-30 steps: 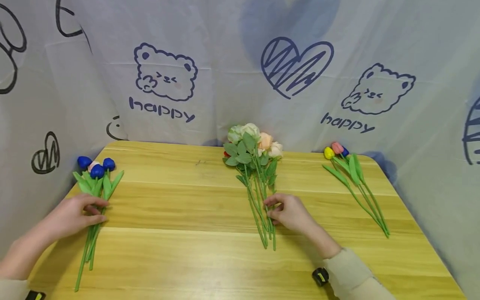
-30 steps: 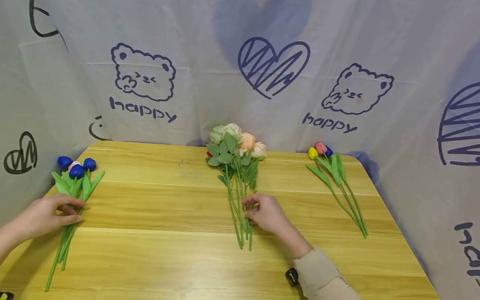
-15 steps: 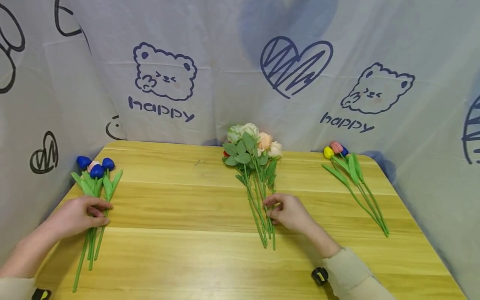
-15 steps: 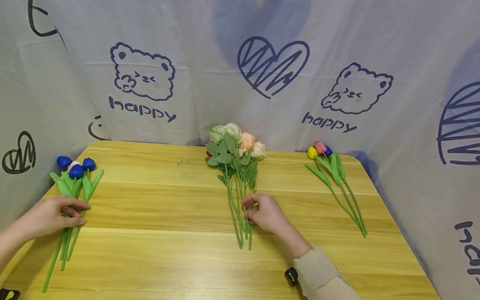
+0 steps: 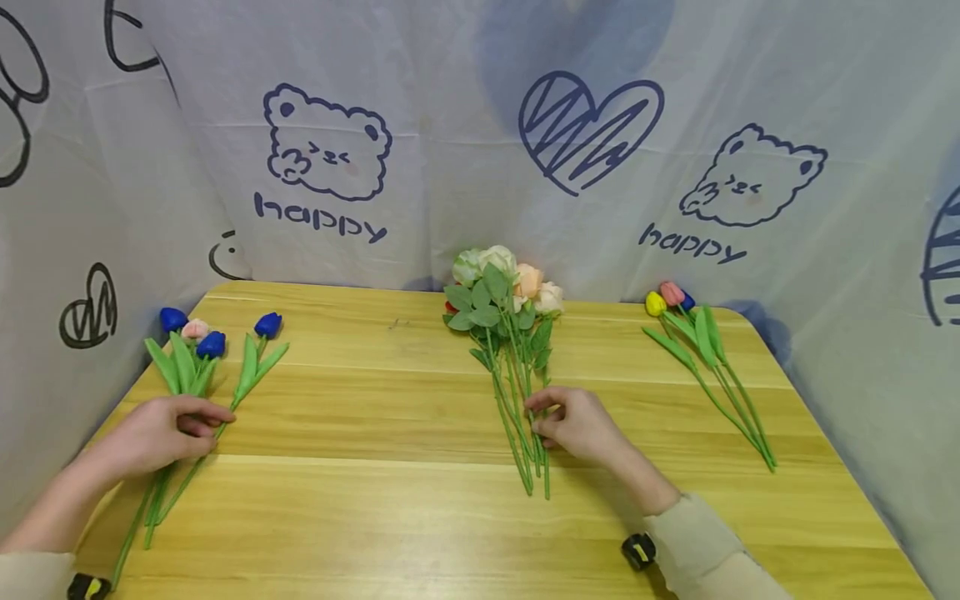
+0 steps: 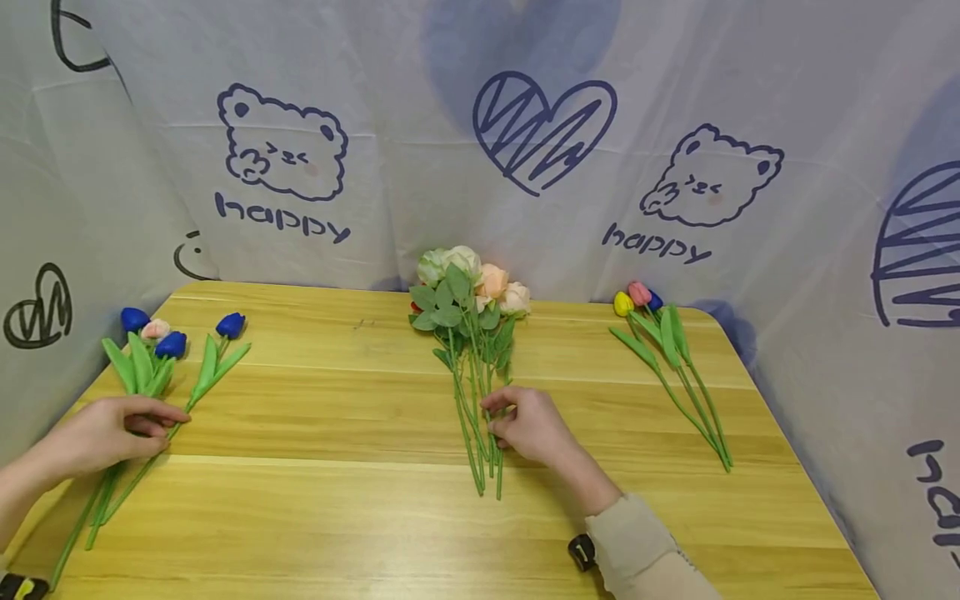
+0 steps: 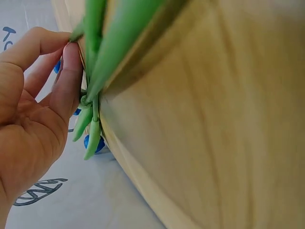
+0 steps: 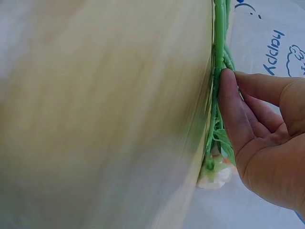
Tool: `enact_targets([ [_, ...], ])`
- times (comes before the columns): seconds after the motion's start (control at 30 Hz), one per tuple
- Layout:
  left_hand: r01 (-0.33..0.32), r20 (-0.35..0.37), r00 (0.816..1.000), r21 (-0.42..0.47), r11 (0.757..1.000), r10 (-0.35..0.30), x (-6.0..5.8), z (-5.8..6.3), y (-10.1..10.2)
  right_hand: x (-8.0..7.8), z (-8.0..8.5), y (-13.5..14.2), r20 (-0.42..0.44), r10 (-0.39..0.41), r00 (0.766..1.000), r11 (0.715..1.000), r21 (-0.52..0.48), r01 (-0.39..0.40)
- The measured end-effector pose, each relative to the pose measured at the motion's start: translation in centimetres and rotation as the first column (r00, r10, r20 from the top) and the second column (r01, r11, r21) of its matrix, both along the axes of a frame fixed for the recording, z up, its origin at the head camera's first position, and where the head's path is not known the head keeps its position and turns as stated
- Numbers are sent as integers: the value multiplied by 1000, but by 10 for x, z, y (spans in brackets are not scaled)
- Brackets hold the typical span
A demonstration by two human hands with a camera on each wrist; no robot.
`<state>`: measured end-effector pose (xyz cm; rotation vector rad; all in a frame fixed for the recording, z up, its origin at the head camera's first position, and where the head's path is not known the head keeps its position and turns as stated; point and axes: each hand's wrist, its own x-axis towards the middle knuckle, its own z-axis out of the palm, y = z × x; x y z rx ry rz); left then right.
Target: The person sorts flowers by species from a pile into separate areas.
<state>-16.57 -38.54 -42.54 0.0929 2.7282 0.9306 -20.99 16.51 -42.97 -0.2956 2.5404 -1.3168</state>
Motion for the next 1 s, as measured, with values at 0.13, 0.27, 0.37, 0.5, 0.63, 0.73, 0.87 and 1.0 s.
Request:
enact_targets([
  [0.13, -14, 37, 999, 24, 1000, 13, -1, 2, 0, 0, 1, 0, -2, -1, 1000, 1000, -4, 1],
  [0.27, -18, 49, 999, 30, 999, 17, -1, 4, 0, 0, 2, 0, -3, -2, 1000, 1000, -5, 2],
  [0.37, -20, 50, 999, 32, 999, 19, -1, 4, 1, 1, 2, 0, -4, 1, 1000, 1000, -4, -1],
  [0.5, -30, 54, 998, 44, 999, 27, 1, 6, 2, 1, 2, 1, -7, 5, 1000, 1000, -4, -5],
  [0.63, -42, 60, 997, 63, 997, 39, 3, 8, 2, 2, 3, 1, -6, 5, 1000, 1000, -5, -5],
  [0.73, -46, 62, 997, 79, 996, 41, 4, 8, 2, 2, 3, 1, -3, 5, 1000, 1000, -8, -5],
  [0.87, -42, 55, 998, 95, 995, 37, 4, 9, 3, 3, 4, 2, -3, 13, 1000, 1000, -23, -13],
  [1.0, -33, 43, 999, 101, 994, 29, 6, 11, 4, 4, 6, 2, 0, 27, 1000, 999, -39, -27],
])
